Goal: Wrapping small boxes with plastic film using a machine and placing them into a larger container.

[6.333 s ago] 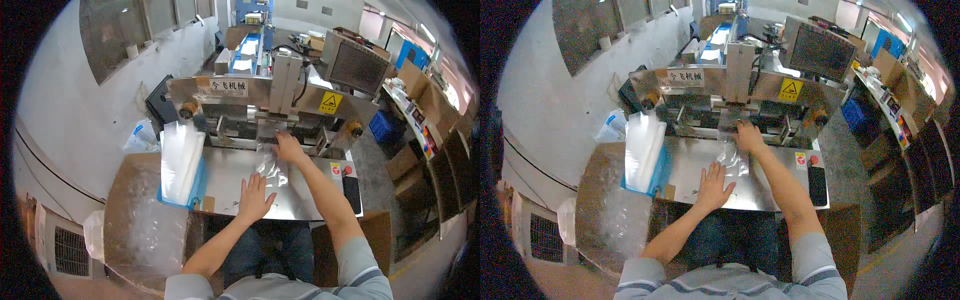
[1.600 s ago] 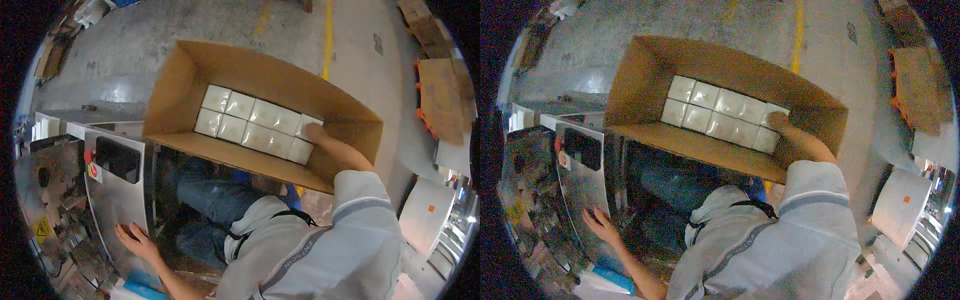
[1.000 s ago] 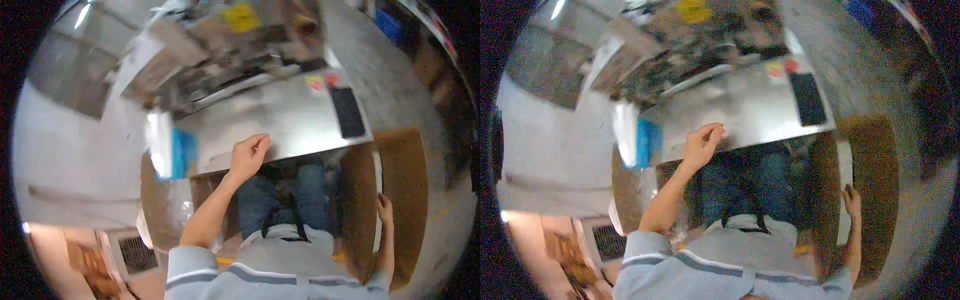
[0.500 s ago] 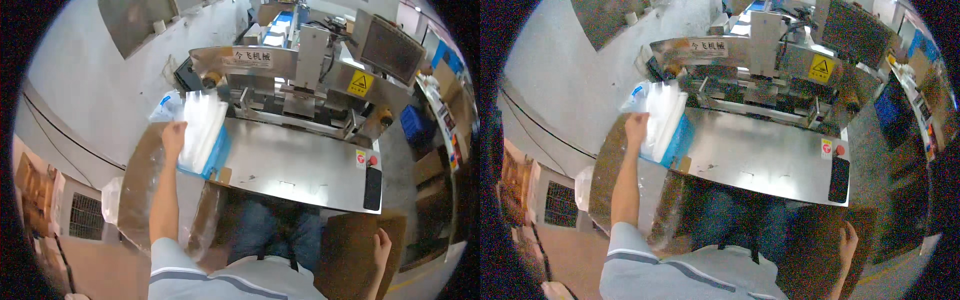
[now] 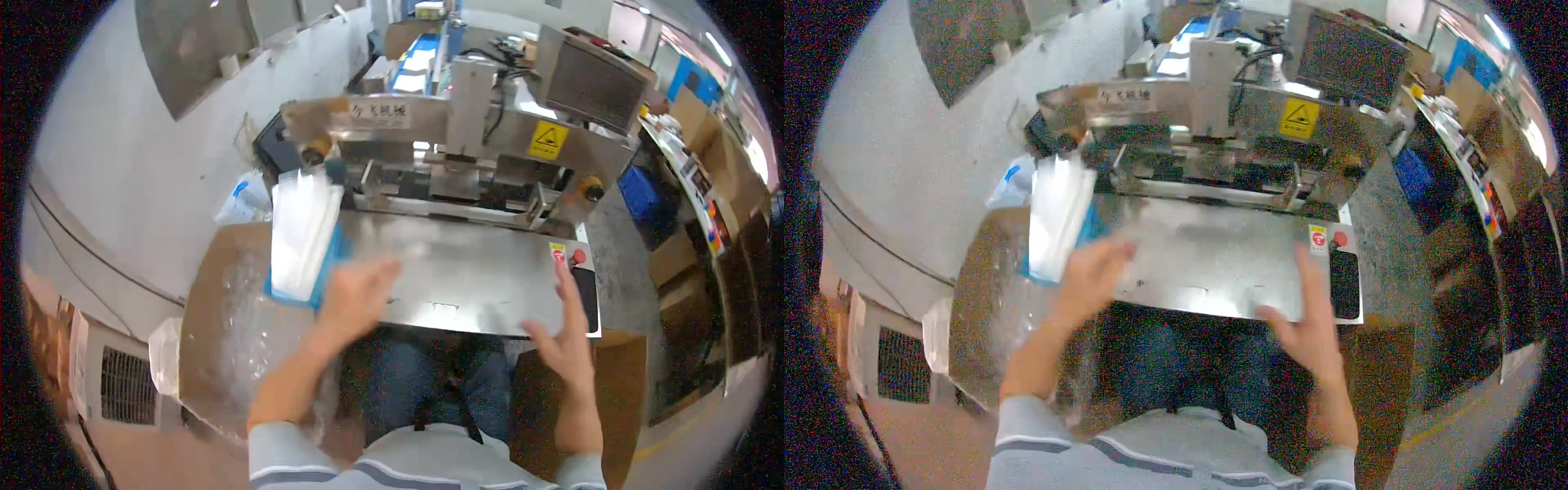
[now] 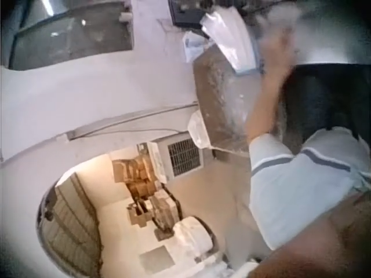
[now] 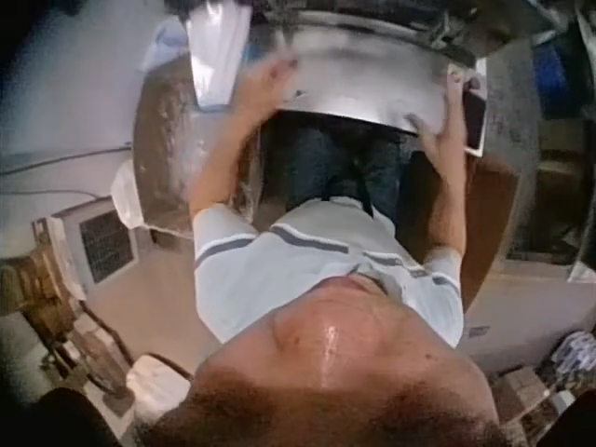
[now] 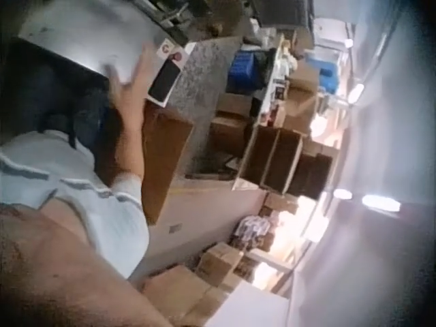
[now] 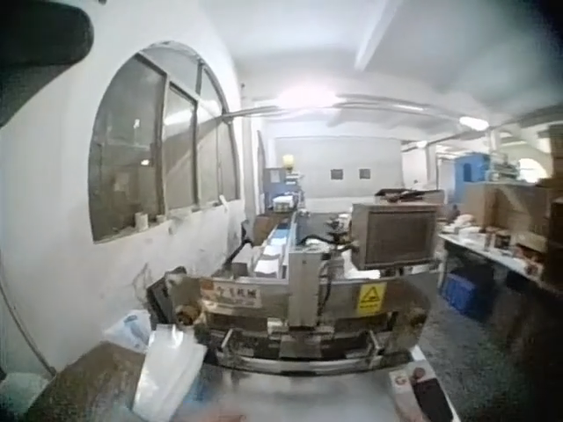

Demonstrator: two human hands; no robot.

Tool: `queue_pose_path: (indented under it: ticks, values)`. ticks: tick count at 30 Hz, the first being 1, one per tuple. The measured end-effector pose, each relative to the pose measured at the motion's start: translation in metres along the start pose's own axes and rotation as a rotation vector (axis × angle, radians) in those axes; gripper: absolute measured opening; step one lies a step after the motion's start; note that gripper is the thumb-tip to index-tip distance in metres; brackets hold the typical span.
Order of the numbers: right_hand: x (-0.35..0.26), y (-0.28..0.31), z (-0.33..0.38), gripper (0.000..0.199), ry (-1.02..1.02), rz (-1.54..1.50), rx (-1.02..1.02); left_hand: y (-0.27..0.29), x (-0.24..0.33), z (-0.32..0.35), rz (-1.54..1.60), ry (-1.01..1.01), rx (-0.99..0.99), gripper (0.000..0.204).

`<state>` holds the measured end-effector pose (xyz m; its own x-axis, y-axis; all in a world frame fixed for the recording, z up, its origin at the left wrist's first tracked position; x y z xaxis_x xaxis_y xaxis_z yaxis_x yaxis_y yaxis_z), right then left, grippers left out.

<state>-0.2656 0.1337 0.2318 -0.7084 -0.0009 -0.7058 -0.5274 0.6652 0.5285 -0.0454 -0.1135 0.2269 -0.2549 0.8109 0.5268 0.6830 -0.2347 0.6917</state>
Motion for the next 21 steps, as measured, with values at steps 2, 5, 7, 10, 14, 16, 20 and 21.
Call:
queue_pose_path:
  ticks: [2,5,7,10,14,16,20,21]
  values:
    - [-0.011,-0.026,-0.014,0.092,0.037,-0.134,-0.048,-0.032,0.037,0.018,0.033,-0.094,-0.1,0.019]
    - [0.006,-0.05,-0.02,0.047,-0.081,-0.324,-0.256,-0.069,0.058,0.036,0.206,-0.039,-0.235,0.017]
    - [0.017,-0.063,-0.004,0.013,-0.177,-0.44,-0.342,-0.076,0.066,0.045,0.317,0.008,-0.221,0.014]
    - [0.013,-0.06,0.008,0.01,-0.131,-0.15,-0.401,-0.091,0.053,0.069,0.415,0.252,-0.296,0.018]
    - [-0.008,-0.05,0.012,0.009,0.232,-0.077,-0.039,-0.119,0.027,0.102,0.524,0.625,-0.385,0.031]
    - [0.0,-0.057,0.02,0.011,0.221,-0.085,-0.09,-0.132,0.014,0.112,0.48,0.65,-0.355,0.029]
    - [0.023,-0.071,0.032,0.016,0.236,-0.057,-0.283,-0.097,0.056,0.081,-0.11,-0.022,0.046,0.055]
    - [0.023,-0.074,0.036,0.016,0.276,-0.052,-0.325,-0.096,0.067,0.07,-0.056,-0.148,-0.064,0.054]
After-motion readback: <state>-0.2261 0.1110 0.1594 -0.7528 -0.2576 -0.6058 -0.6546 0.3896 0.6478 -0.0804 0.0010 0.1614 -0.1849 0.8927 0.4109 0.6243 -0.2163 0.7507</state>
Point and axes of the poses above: each hand's wrist, its own z-axis away from the middle knuckle, its own y-axis out of the back of the hand, x = y × z, the point moved 5 cm from there along -z, towards the middle knuckle, and after that the axes turned 9 degrees about -z, right-handed, at the moved point
